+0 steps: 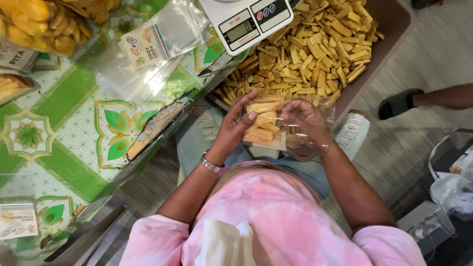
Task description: The person scoops rectangular snack sticks from a large bin into clear plastic bags. They place the filled bags on a digital scale to check the weight, then remove them and set them aside. The person repeats this process for multiple bags.
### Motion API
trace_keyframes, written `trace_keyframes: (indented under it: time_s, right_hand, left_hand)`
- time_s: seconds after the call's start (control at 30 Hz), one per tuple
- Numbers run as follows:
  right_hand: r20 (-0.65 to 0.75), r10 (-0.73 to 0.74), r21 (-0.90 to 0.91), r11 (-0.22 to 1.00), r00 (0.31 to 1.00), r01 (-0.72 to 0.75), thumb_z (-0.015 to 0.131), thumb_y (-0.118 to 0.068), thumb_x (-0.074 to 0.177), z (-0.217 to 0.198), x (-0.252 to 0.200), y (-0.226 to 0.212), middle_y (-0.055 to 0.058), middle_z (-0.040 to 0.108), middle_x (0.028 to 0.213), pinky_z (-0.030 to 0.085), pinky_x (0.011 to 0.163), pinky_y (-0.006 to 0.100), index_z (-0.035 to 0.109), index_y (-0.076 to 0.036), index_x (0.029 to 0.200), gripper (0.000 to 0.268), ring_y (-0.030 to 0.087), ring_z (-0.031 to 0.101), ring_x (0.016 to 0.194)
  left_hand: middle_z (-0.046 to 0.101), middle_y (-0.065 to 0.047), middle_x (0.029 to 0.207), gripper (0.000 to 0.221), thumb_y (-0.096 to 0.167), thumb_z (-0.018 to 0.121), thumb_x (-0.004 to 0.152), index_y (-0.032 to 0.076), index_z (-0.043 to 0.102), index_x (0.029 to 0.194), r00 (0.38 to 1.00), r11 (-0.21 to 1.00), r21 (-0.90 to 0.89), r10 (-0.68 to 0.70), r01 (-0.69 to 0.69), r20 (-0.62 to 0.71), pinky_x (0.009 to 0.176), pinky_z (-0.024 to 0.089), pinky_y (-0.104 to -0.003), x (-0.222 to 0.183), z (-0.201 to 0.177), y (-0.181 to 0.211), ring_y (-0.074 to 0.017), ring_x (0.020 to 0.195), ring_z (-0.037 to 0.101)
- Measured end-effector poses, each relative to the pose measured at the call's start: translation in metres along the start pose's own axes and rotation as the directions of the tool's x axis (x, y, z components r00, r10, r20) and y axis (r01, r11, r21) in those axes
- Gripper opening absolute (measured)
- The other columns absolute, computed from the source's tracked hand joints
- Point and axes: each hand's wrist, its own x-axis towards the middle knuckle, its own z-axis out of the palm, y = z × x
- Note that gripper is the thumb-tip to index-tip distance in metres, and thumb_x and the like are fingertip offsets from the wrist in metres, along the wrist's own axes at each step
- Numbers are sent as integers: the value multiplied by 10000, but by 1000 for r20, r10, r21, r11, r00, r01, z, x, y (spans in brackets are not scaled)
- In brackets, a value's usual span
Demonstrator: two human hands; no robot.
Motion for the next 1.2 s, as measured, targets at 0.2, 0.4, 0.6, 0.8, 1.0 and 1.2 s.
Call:
trace_keyframes:
  time_s: [0.2,0.4,0.6,0.8,1.0,1.2]
  right_hand:
    - [242,-50,-581,793,969,186,701,-133,935,7,-8,-32,62,629,1167,509,1026,363,664,-100,1179,249,208,602,1166]
    - [430,-175,-874,165,886,457,651,-103,908,3,-15,-43,85,635,1238,478,1059,407,678,-119,1131,225,306,565,1264]
    - [534,6,-844,-67,846,533,699,-252,864,5,-17,-43,112,661,1221,484,1031,420,674,-160,1123,276,309,585,1211]
    - [571,-121,-783,217,812,583,807,-312,786,-6,-27,-61,115,695,1150,514,959,430,717,-132,1093,367,324,635,1122]
    - [97,167,-597,799,981,-77,815,-177,838,23,-29,-43,63,745,1101,584,866,287,715,-101,1148,334,143,691,981]
    - [306,181,-326,942,935,-76,718,-219,897,22,-33,-45,-13,720,1259,552,904,240,639,-152,1224,343,79,658,1070]
  left_hand:
    - [486,-100,1522,622,365,624,1048,74,440,1566,997,987,-151,-43,52,60,1234,331,-354,4,0,-1,-225,1454,444]
    - [539,-84,1468,623,390,621,1041,72,448,1547,982,810,-556,-178,187,70,1100,488,-348,11,-5,-1,-202,1307,566]
    - [606,-109,1372,641,448,588,1047,76,444,1550,962,787,-553,-230,273,147,1044,535,-341,11,-10,0,-203,1239,623]
    - [574,-107,1426,655,474,571,1043,70,445,1543,968,816,-522,-227,249,107,1023,544,-349,8,-21,1,-214,1238,616]
    - [471,-142,1559,742,563,552,1038,70,417,1576,986,917,-362,-151,167,73,1129,491,-343,11,-12,-8,-237,1401,522]
    - [514,-179,1472,808,585,599,968,35,428,1535,963,832,-494,-268,252,41,1098,499,-420,16,-12,-15,-304,1324,557]
